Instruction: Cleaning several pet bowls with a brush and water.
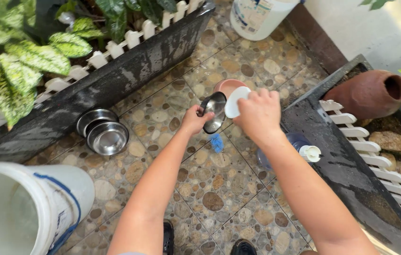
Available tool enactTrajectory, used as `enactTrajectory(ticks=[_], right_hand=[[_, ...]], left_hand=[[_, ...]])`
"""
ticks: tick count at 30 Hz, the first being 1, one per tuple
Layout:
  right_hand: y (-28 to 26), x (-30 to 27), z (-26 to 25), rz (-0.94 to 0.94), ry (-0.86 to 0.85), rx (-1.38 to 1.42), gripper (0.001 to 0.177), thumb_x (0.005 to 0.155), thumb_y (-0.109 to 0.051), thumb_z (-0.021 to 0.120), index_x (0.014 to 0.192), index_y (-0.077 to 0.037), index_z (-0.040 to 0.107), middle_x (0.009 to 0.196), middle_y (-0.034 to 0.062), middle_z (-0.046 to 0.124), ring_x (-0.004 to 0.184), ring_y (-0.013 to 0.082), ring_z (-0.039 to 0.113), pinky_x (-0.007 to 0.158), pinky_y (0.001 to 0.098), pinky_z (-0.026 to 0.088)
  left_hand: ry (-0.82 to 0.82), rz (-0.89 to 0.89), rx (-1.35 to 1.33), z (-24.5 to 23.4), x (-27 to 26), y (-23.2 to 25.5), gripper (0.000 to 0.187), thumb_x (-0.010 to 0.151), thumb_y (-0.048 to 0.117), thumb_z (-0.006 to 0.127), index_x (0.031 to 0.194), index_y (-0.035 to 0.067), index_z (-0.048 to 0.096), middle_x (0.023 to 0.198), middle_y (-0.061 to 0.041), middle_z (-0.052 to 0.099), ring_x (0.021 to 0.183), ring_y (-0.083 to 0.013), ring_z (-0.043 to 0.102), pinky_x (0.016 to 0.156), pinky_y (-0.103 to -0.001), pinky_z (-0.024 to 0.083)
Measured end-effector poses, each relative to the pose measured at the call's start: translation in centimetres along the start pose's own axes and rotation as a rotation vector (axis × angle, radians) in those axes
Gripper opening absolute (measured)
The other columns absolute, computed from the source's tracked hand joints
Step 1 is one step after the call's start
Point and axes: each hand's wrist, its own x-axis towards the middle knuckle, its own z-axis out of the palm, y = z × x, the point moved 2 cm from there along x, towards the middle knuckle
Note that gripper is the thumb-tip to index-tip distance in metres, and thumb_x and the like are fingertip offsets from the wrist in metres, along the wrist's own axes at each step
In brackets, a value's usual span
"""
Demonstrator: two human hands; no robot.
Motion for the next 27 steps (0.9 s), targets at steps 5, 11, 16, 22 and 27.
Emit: enactTrajectory(ticks=[5, 11, 16, 22, 27], right_hand=[[-0.9, -3.2, 4.0, 0.065, -0.066, 0.156, 0.038, 0.06, -0.047, 0.09, 0.08, -0.016, 0.078, 0.083, 0.0067, 0.07, 0.087, 0.0288, 0.064, 0.076, 0.0444, 0.042], [-4.7, -6.1, 5.8, 0.071, -0.145, 0.288, 0.041, 0.062, -0.05, 0.091, 0.082, -0.016, 0.079, 0.085, 0.0091, 0.07, 0.088, 0.0303, 0.065, 0.075, 0.0456, 0.044], [-8.3, -8.4, 5.9, -0.042, -0.154, 0.336, 0.041, 0.061, -0.05, 0.089, 0.081, -0.015, 0.078, 0.086, 0.0101, 0.07, 0.088, 0.0315, 0.066, 0.076, 0.0471, 0.045], [-13.5, -8.7, 6.1, -0.131, -0.29, 0.343, 0.042, 0.062, -0.052, 0.088, 0.079, -0.016, 0.076, 0.084, 0.0065, 0.069, 0.088, 0.0286, 0.066, 0.074, 0.0464, 0.046], [-16.1, -8.5, 5.9, -0.21, -0.216, 0.404, 0.041, 0.061, -0.05, 0.088, 0.074, -0.014, 0.074, 0.078, 0.0062, 0.068, 0.084, 0.0293, 0.066, 0.07, 0.0457, 0.046]], left_hand=[[0.082, 0.283, 0.512, -5.4, -8.8, 3.9, 0.048, 0.066, 0.022, 0.093, 0.102, 0.01, 0.063, 0.096, -0.006, 0.067, 0.093, -0.0312, 0.068, 0.079, -0.043, 0.055], [0.159, 0.58, 1.083, -10.6, -15.8, -1.9, 0.042, 0.073, 0.01, 0.083, 0.108, 0.014, 0.061, 0.108, -0.008, 0.061, 0.101, -0.0314, 0.066, 0.079, -0.046, 0.057], [0.195, 0.415, 1.338, -14.5, -20.1, -5.7, 0.029, 0.082, 0.014, 0.082, 0.101, 0.014, 0.059, 0.1, -0.007, 0.063, 0.084, -0.0269, 0.07, 0.069, -0.045, 0.057], [0.147, 0.115, 1.293, -19.1, -22.0, -8.8, 0.048, 0.07, 0.026, 0.088, 0.103, 0.007, 0.06, 0.101, -0.012, 0.065, 0.079, -0.0319, 0.073, 0.065, -0.046, 0.058], [0.307, 0.145, 1.364, -20.4, -18.8, -13.0, 0.024, 0.077, 0.011, 0.076, 0.097, 0.009, 0.064, 0.093, -0.011, 0.068, 0.072, -0.0286, 0.074, 0.061, -0.042, 0.059]])
